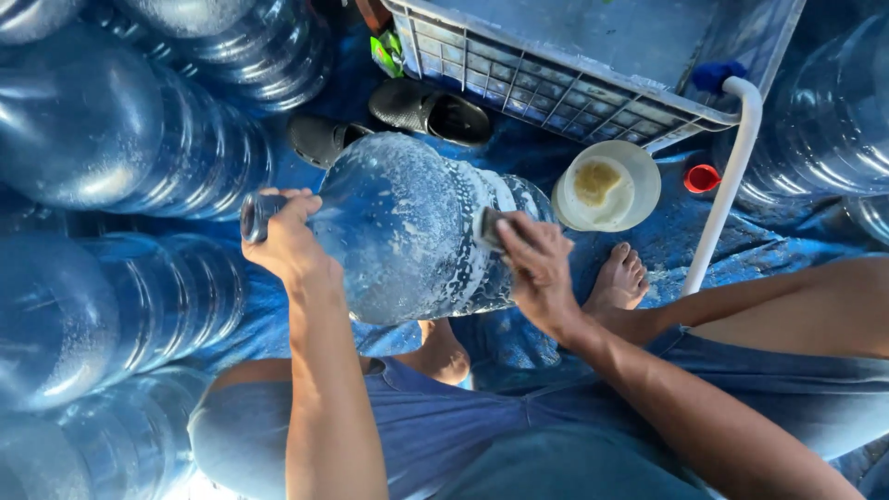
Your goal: Scrubbing the exterior of large plastic water jugs with a cleaning pad to remove dirt or labels.
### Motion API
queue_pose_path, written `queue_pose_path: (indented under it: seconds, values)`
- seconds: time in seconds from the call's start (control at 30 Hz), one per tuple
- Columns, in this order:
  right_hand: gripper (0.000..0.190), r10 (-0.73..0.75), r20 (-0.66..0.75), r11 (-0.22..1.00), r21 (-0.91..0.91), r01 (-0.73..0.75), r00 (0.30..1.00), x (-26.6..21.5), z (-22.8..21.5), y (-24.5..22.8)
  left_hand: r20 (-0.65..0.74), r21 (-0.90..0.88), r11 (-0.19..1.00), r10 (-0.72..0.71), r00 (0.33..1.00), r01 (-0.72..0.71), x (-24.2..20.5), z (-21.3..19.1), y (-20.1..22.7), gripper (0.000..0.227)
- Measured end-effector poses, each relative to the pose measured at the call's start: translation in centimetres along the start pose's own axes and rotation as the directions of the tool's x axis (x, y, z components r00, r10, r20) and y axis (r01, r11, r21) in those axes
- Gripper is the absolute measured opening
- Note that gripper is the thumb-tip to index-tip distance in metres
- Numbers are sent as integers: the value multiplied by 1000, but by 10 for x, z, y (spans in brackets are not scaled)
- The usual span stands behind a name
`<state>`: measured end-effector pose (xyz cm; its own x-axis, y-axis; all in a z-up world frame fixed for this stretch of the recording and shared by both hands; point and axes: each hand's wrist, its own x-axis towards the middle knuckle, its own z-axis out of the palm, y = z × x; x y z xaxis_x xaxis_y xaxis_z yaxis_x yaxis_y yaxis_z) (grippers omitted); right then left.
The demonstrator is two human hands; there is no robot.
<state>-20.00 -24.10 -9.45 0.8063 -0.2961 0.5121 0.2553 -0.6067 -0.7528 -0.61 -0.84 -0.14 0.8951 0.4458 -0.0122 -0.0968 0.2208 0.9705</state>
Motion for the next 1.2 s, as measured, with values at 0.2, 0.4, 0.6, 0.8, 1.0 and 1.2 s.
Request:
queue_pose_path:
  seconds: [0.2,0.4,0.6,0.8,1.0,1.2]
  values:
    - [41,327,67,942,-103,-320,943,37,-34,18,-55,36,999,11,998,-9,-13,13,9,37]
    - [39,728,-77,684,0,-730,682,68,2,-44,-17,13,1000,0,1000,0,-16,15,5,38]
    - [38,568,-77,815,-87,-573,819,7,7,-84,-65,2,1000,-13,998,13,-6,0,5,36]
    - [46,-91,2,928,-364,85,996,-1,7,-25,39,30,1000,-6,999,5,-4,-1,0,40]
    - [49,787,231,593,-28,-805,572,63,20,39,204,4,999,40,978,-41,-16,9,0,42]
    - [22,601,-29,798,-18,-602,798,7,-5,-74,21,45,999,6,1000,-7,-3,7,1,37]
